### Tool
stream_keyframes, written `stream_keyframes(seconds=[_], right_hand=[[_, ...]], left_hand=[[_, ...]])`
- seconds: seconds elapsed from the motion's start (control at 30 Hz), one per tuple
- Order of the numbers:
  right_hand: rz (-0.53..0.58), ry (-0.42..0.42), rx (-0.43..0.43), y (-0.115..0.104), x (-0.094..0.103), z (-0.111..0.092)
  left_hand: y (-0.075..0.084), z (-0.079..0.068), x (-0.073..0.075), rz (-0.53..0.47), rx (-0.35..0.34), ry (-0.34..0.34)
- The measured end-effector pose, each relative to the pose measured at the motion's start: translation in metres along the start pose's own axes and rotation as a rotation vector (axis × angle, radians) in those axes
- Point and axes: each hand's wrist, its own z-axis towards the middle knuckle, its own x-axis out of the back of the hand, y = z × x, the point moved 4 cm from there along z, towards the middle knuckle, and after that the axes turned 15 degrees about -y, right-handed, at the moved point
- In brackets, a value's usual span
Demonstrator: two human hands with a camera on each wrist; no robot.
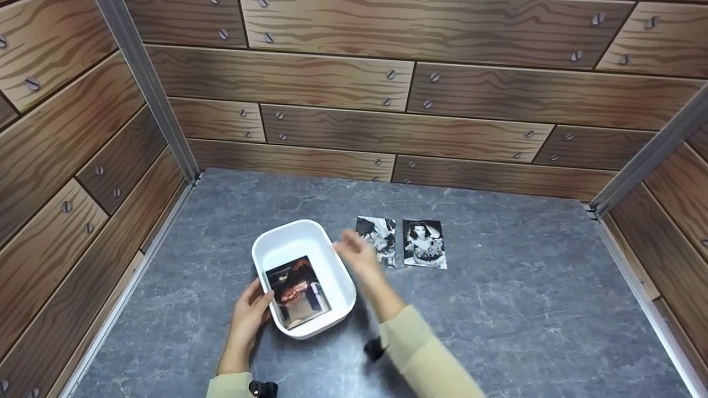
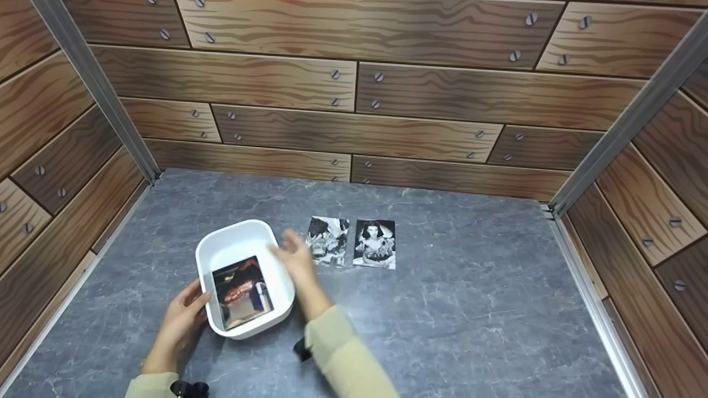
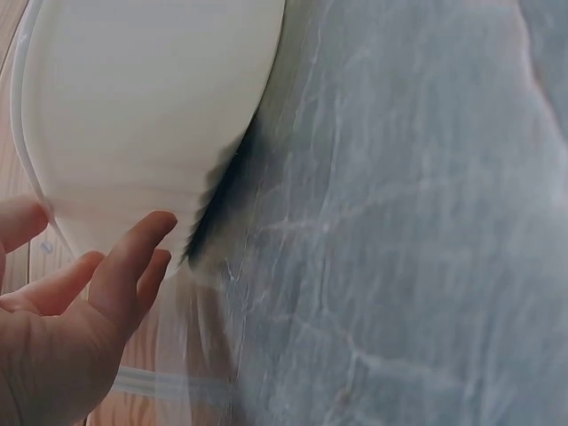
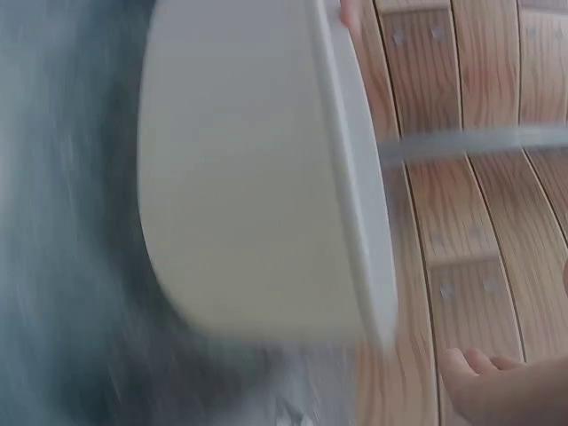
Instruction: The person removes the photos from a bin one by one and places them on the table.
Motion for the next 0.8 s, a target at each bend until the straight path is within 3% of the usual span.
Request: stream_keyframes(seconds=[0.17,0.3,0.53,0.8], right_hand=[[-0.057,-0.093,-0.072,0.020,-0.038,-0.006],[-0.075,-0.111,-0.148,0.038,-0.054,-0.008],[-0.251,-0.051,-0.226,0.049,-0.059,-0.002],[-0.216,-0.104,-0.219,0.054,-0.061,0.003]], left_hand=[[-0.001,0.000,0.000,0.013,0.013,0.007],[-0.002,-0.002,0.000,0.015,0.026,0.021],[-0.001,-0.001,-0.001,0.001,0.030,0.019],[-0.001,0.000,-0.001,-0.016,0.012,0.017]])
